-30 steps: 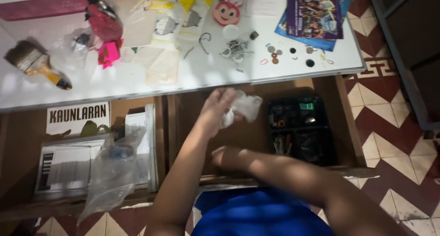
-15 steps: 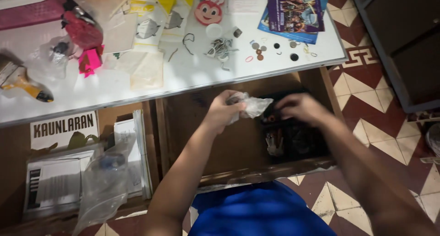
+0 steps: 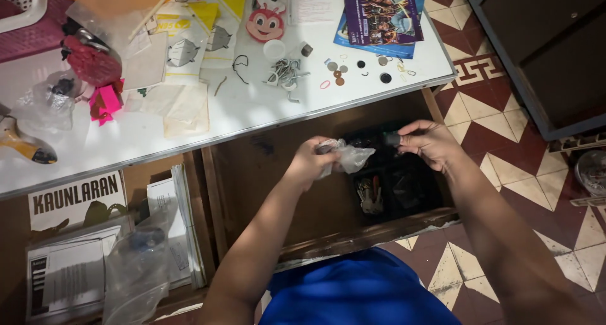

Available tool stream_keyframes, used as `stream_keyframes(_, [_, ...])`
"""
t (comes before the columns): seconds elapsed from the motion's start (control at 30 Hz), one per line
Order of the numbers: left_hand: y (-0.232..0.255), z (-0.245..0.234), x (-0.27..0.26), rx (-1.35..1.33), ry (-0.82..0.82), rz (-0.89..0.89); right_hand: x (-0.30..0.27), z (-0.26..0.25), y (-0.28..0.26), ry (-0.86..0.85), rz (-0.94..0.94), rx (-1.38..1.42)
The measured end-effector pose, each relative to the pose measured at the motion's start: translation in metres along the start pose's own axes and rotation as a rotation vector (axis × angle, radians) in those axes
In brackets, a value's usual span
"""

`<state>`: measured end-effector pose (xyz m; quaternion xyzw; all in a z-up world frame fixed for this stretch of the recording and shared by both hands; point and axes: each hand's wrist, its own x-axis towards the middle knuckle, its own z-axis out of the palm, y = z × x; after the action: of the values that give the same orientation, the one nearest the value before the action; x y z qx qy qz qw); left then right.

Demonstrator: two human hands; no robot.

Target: The person opens a wooden drawer and rearranges items, including a plastic container, a colorful paper package, and stacks of papers. They place the items back into the drawer and then open another drawer to handle a black plastic tray and a small plastic bag containing keys.

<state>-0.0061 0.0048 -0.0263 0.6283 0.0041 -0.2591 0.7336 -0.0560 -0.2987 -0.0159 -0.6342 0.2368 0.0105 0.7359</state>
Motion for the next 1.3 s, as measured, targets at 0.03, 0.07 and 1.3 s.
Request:
stream_keyframes(0.03, [0.001, 0.0, 0.001, -0.025, 0.008, -0.009, 0.0, 0.002, -0.001, 0.014, 0.002, -0.021])
stream_keyframes(0.07, [0.001, 0.0, 0.001, -0.05, 0.016, -0.017, 0.0, 0.005, -0.001, 0.028, 0.003, -0.042])
stream_keyframes(1.3, [0.096, -0.055, -0.119, -0.176, 0.375, 0.276, -0.129, 0.283, -0.033, -0.146, -0.339, -0.081])
